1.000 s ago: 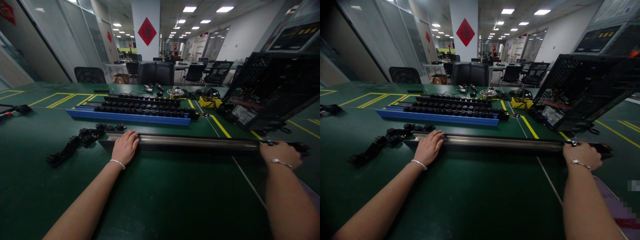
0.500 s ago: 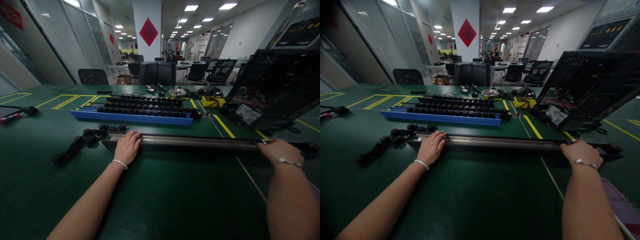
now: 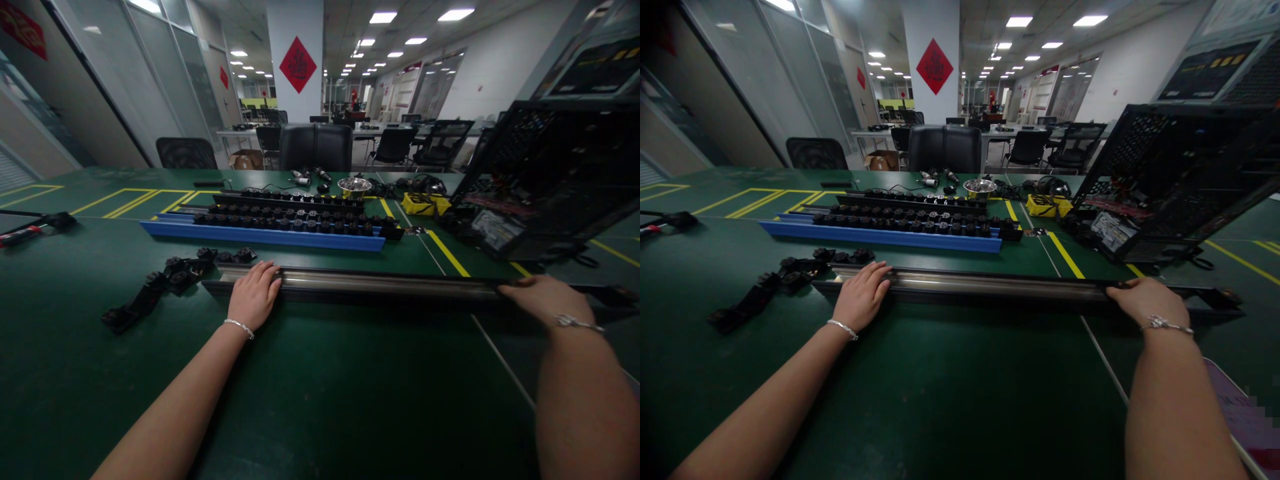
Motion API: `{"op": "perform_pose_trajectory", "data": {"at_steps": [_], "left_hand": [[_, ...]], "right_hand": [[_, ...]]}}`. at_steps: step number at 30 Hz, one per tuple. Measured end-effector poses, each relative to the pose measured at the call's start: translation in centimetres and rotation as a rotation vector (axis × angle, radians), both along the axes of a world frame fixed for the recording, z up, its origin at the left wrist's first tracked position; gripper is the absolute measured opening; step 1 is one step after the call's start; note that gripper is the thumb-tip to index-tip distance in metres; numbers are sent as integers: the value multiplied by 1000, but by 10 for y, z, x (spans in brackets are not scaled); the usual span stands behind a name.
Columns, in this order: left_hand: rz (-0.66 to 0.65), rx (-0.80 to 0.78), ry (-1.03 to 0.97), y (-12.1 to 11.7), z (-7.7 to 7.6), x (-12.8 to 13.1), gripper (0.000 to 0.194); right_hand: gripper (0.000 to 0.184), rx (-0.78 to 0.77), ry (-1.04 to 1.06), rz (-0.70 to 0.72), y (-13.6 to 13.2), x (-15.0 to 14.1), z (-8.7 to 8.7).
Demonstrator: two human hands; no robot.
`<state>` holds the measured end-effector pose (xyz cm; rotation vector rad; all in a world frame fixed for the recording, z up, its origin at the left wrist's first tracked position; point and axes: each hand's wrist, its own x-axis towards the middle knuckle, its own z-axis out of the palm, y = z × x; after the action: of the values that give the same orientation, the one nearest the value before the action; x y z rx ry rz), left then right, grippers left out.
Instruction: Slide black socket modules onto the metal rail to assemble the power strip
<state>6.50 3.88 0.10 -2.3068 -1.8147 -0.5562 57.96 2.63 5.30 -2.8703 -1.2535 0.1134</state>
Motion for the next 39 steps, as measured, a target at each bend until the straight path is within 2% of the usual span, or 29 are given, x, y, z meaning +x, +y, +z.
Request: {"op": "perform_pose_trajectory", "data": {"at_steps": [7, 14, 20, 30, 39], "left_hand": [[0, 13, -7, 0, -1, 0, 41], [2, 24, -10, 1, -3, -1, 41], [4, 12, -6, 0, -1, 0, 42], [0, 16, -17, -1, 0, 1, 41], [6, 13, -4, 0, 0, 1, 41]], "right_hand": [[42, -41, -10, 52, 1, -12, 4], [37, 14, 20, 94, 1, -24, 5], [41, -21, 14, 93, 3, -27, 6], [47, -38, 14, 198, 8, -31, -1], [43, -65, 21, 213, 8, -50, 8]]}}
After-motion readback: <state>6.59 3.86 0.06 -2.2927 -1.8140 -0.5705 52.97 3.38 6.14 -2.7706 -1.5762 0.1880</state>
